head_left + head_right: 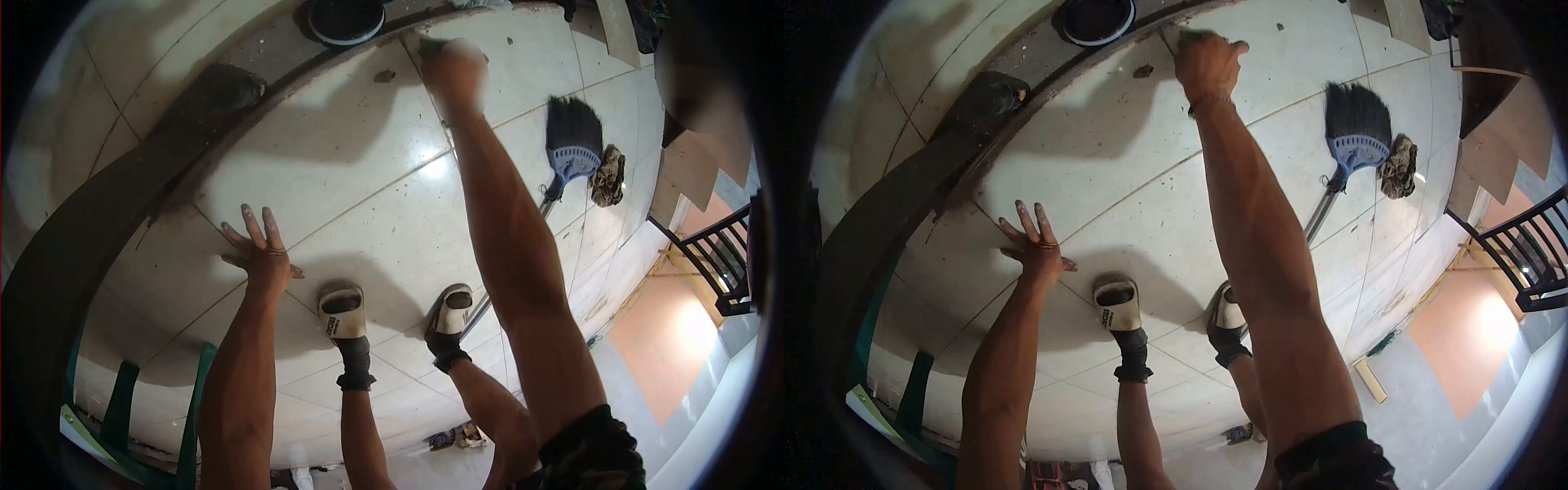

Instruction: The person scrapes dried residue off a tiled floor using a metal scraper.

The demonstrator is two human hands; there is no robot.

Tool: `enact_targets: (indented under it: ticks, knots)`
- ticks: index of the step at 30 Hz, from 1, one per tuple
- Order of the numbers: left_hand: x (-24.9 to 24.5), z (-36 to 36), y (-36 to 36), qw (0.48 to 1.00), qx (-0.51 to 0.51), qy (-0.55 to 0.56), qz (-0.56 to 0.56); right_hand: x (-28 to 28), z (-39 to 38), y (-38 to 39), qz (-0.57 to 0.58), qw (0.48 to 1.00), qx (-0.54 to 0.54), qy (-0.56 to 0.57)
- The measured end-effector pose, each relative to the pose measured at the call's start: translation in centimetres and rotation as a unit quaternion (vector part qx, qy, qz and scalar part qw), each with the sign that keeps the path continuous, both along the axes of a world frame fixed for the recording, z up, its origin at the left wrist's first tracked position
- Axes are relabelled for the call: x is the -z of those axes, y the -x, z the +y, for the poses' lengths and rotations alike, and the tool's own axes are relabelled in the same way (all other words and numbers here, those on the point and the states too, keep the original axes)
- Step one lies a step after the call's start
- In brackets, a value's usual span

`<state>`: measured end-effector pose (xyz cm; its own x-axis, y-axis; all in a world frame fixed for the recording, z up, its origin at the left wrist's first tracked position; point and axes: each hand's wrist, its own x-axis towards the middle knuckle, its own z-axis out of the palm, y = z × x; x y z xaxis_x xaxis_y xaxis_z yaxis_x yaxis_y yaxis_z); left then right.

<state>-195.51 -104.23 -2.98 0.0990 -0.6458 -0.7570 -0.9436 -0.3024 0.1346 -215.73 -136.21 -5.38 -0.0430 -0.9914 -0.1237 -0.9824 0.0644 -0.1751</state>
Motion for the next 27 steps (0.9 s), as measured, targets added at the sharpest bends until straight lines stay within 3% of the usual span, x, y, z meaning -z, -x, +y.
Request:
enact_targets:
  ticks: [1, 3, 6, 8, 9, 13, 15, 16, 17, 19, 21, 27]
  knots:
    - [0.0, 0.1, 0.1, 1.0, 0.003, -0.006, 0.006, 0.3, 0.3, 0.8, 0.019, 0.996, -0.083, 0.029]
    - [0.4, 0.4, 0.0, 1.0, 0.01, 0.0, -0.002, -1.7, -1.1, -0.2, -0.039, 0.999, -0.005, -0.037]
    - [0.4, -0.1, 0.4, 1.0, 0.008, -0.006, -0.003, 0.0, -1.2, 1.9, 0.058, 0.991, 0.047, -0.107]
    - [-0.2, 0.0, 0.3, 1.0, 0.01, -0.026, 0.003, -1.2, 3.7, 6.4, 0.003, 0.981, -0.19, 0.028]
    - [-0.1, -0.2, 0.5, 0.999, 0.006, -0.033, -0.008, -2.5, 7.1, 8.8, 0.052, 0.972, -0.213, 0.081]
    - [-0.8, -1.5, 1.0, 0.994, 0.001, -0.101, -0.042, -4.1, 19.7, 17.5, 0.027, 0.995, -0.098, 0.005]
    - [-0.9, -1.9, 1.5, 0.988, 0.012, -0.133, -0.072, -4.1, 23.8, 18.1, -0.02, 0.996, 0.064, -0.055]
    - [-0.8, -1.6, 1.5, 0.99, 0.007, -0.121, -0.078, -4.1, 24.9, 18.3, -0.008, 0.998, -0.069, -0.005]
    - [-0.6, -1.5, 1.6, 0.991, 0.003, -0.107, -0.085, -3.3, 25.7, 17.4, -0.038, 0.998, 0.014, -0.041]
    - [-0.5, -1.4, 2.1, 0.99, 0.004, -0.115, -0.087, -1.8, 23.5, 16.5, 0.004, 0.999, -0.044, 0.02]
    - [0.3, -0.6, 1.5, 0.994, -0.002, -0.064, -0.086, -4.1, 17.8, 12.1, -0.041, 0.978, 0.191, -0.076]
    - [-0.1, -1.7, 2.1, 0.99, -0.005, -0.099, -0.105, -2.8, 17.3, 12.2, -0.031, 0.989, 0.132, -0.055]
